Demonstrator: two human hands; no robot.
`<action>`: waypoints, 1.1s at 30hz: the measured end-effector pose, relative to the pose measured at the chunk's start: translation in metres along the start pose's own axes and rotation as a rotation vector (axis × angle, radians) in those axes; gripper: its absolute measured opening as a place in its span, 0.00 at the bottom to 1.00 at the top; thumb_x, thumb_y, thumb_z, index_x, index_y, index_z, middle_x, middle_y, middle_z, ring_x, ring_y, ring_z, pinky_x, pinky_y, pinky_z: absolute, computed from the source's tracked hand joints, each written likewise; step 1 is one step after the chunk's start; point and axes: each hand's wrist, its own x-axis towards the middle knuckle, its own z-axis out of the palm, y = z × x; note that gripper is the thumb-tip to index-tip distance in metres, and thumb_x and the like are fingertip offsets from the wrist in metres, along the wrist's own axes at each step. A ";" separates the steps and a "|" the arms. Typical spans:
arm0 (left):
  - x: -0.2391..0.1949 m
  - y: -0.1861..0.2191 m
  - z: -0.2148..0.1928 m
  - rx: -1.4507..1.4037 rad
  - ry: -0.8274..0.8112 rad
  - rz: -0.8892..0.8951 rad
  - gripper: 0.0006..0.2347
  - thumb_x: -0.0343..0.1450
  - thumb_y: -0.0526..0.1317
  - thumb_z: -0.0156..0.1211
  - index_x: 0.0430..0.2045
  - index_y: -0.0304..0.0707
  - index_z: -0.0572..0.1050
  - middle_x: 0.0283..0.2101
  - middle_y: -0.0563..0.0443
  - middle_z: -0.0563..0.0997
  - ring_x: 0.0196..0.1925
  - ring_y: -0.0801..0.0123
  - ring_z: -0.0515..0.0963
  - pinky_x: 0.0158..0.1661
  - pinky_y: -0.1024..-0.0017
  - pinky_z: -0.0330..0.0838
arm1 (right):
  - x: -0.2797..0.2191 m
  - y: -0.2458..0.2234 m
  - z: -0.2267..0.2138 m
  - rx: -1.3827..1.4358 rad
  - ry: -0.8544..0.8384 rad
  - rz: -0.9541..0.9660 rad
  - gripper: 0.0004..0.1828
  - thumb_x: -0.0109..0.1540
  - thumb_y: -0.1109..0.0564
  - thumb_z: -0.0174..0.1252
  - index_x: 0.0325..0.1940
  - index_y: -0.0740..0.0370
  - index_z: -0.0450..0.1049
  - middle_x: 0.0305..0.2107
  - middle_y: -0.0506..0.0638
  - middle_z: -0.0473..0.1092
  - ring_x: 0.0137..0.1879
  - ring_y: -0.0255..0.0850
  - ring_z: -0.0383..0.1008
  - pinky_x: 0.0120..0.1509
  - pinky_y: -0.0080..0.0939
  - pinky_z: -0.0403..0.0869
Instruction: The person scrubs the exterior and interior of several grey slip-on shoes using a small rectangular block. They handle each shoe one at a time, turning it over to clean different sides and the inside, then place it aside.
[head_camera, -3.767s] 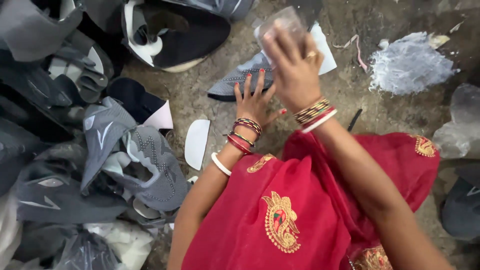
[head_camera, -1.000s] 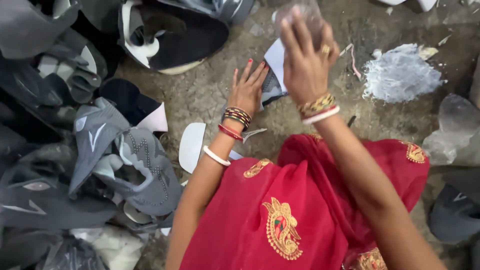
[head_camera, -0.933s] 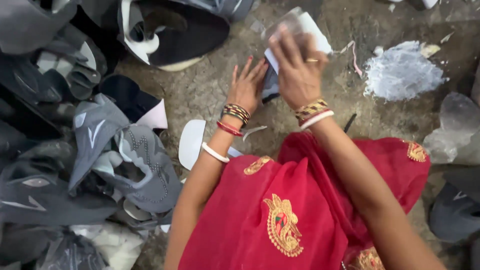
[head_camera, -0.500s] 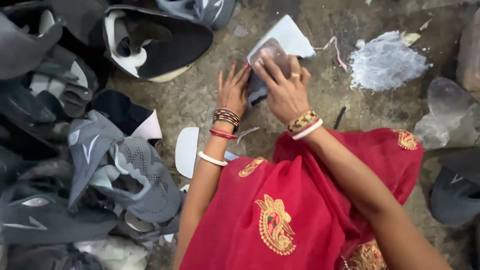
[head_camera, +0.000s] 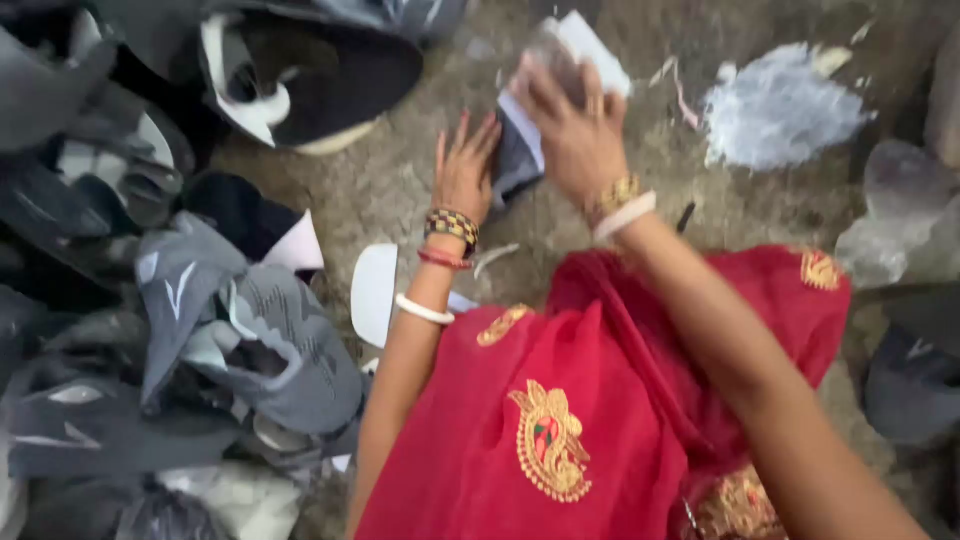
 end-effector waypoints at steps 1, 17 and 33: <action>-0.004 -0.001 0.002 0.002 -0.003 0.002 0.23 0.72 0.30 0.52 0.64 0.45 0.70 0.73 0.56 0.66 0.79 0.56 0.55 0.74 0.46 0.45 | 0.007 0.005 0.000 0.002 0.001 0.003 0.37 0.61 0.59 0.55 0.76 0.41 0.68 0.75 0.42 0.59 0.72 0.62 0.55 0.66 0.65 0.55; -0.012 0.020 -0.037 -0.222 0.221 -0.390 0.20 0.71 0.47 0.64 0.56 0.39 0.73 0.50 0.38 0.80 0.53 0.46 0.78 0.51 0.56 0.73 | -0.091 0.098 -0.032 1.401 0.451 0.643 0.34 0.66 0.65 0.48 0.78 0.65 0.59 0.74 0.54 0.60 0.76 0.44 0.64 0.79 0.43 0.64; 0.026 0.354 -0.074 -0.465 -0.524 1.018 0.23 0.71 0.65 0.61 0.53 0.55 0.73 0.61 0.54 0.77 0.67 0.62 0.76 0.62 0.66 0.68 | -0.119 0.090 -0.025 1.353 0.634 0.735 0.33 0.66 0.62 0.48 0.77 0.66 0.60 0.71 0.56 0.63 0.76 0.45 0.65 0.81 0.43 0.62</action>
